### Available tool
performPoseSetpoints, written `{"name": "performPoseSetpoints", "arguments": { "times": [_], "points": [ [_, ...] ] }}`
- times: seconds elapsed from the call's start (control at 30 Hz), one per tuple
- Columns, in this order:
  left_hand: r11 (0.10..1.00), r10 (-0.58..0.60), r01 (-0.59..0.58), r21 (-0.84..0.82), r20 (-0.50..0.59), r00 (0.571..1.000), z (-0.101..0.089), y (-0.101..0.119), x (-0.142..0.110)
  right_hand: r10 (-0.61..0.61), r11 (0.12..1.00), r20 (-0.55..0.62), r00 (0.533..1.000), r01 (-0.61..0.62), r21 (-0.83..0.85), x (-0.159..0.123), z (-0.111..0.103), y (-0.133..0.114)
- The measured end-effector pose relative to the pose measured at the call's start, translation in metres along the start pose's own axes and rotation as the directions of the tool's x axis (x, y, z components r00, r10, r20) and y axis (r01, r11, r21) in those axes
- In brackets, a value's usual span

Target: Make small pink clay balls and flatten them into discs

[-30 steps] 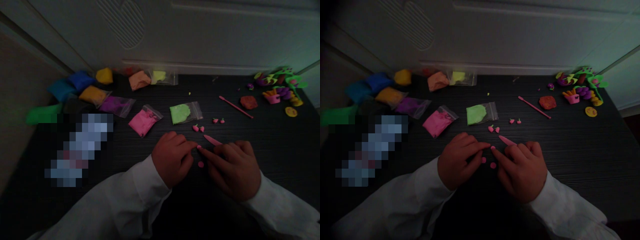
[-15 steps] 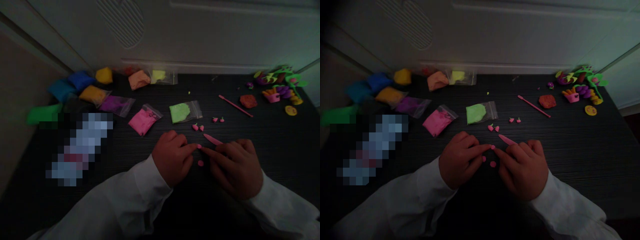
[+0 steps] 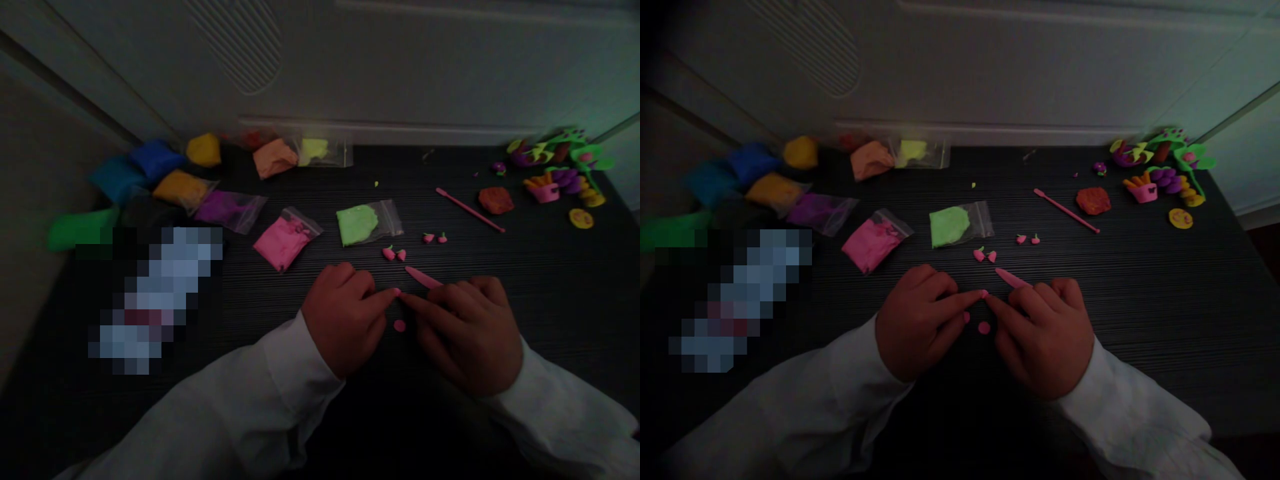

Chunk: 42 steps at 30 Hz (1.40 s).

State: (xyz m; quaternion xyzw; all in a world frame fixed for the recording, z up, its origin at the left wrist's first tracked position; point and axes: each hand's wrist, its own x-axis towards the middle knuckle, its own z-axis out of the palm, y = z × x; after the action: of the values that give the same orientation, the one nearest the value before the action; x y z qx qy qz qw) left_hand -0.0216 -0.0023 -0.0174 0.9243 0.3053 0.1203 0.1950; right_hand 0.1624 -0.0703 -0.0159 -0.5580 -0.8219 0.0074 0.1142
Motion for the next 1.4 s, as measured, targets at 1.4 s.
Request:
{"name": "performPoseSetpoints", "arguments": {
  "times": [1.4],
  "points": [
    [0.988, 0.092, -0.091, 0.128, -0.007, 0.996, 0.0003, 0.0030, -0.0019, 0.069, 0.998, -0.109, 0.992, -0.069, 0.004, -0.0004, -0.0049, 0.0083]
  ]
}}
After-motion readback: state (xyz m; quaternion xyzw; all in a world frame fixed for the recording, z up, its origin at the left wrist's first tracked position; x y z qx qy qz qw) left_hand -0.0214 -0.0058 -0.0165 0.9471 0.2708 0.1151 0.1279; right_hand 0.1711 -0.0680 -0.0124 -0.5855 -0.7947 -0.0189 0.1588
